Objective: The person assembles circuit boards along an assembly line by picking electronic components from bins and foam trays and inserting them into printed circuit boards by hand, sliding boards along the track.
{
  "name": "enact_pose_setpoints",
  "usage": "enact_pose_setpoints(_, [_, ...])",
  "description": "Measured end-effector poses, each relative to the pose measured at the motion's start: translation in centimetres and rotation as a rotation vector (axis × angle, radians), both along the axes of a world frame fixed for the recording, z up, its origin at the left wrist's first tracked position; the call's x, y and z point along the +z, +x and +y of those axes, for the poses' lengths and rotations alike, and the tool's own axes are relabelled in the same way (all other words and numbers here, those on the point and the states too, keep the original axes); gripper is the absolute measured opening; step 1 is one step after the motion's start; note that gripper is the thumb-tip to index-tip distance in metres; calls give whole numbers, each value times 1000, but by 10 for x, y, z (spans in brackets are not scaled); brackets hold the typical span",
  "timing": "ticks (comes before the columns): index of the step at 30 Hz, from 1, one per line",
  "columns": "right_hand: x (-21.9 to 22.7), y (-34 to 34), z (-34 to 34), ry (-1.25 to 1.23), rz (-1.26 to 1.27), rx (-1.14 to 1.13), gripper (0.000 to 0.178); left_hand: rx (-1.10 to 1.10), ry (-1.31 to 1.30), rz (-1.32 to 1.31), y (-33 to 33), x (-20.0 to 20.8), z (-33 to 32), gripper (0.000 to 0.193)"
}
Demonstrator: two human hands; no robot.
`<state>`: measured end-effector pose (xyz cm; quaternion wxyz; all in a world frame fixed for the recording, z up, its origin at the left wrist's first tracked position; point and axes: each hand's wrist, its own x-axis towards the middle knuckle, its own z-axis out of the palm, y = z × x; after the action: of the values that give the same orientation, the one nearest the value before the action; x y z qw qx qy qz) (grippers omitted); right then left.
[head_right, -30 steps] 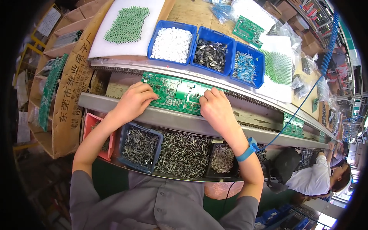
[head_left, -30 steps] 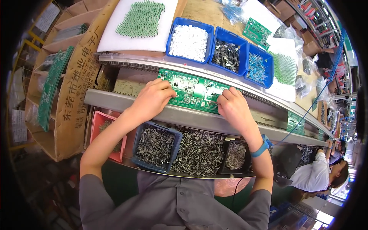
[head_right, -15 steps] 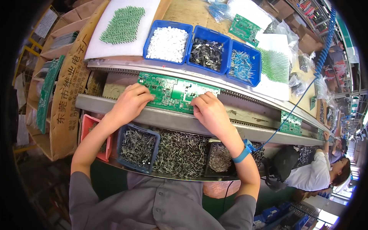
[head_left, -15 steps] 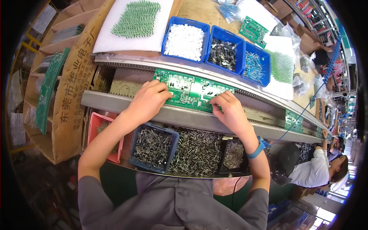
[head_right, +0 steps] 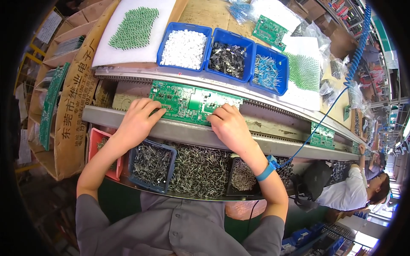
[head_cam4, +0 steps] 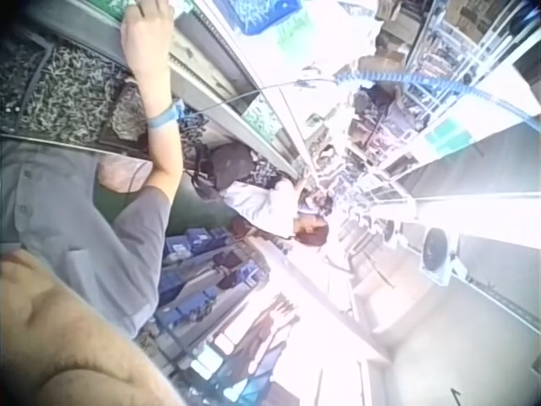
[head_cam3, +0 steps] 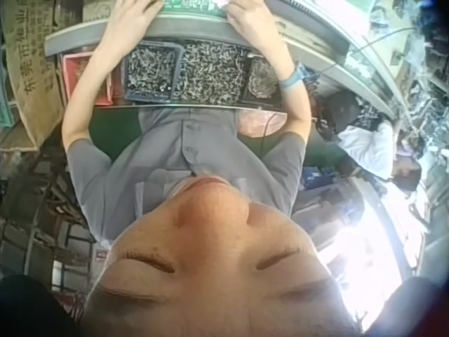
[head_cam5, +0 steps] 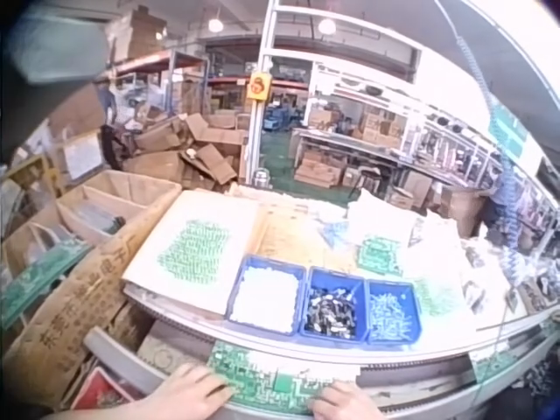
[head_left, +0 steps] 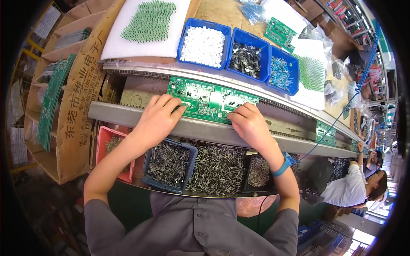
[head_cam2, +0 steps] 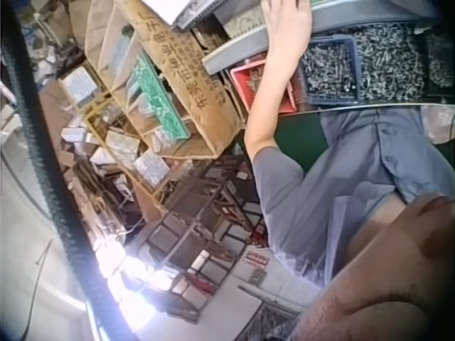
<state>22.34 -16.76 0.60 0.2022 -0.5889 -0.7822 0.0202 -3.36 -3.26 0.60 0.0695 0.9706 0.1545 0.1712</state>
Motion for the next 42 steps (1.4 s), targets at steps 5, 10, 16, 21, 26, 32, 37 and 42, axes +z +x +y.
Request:
enact_pose_setpoints(5, [4, 2, -6, 16, -9, -57, 18, 60, -69, -34, -12, 18, -5, 32])
enact_pose_setpoints(10, [16, 3, -13, -3, -65, -57, 22, 178, -233, -118, -45, 41, -10, 26])
enact_pose_setpoints(16, [24, 29, -23, -37, -41, -138, 14, 466, -499, -58, -106, 53, -24, 12])
enact_pose_setpoints(21, [24, 27, -19, -58, -135, -80, 7, 592, -563, 159, -139, 47, -44, 14])
enact_pose_setpoints(26, [28, 26, -11, -171, -225, -13, 10, 624, -580, 209, -142, 32, -57, 23])
enact_pose_setpoints(32, [30, 30, -6, -223, -225, 1, 11, 610, -584, 194, -138, 27, -55, 21])
enact_pose_setpoints(37, [62, 10, -63, -347, -39, -95, 16, 615, -549, 204, -142, 30, -59, 19])
enact_pose_setpoints(42, [52, -10, -130, -530, 136, -162, 15, 629, -609, 182, -143, 30, -59, 20])
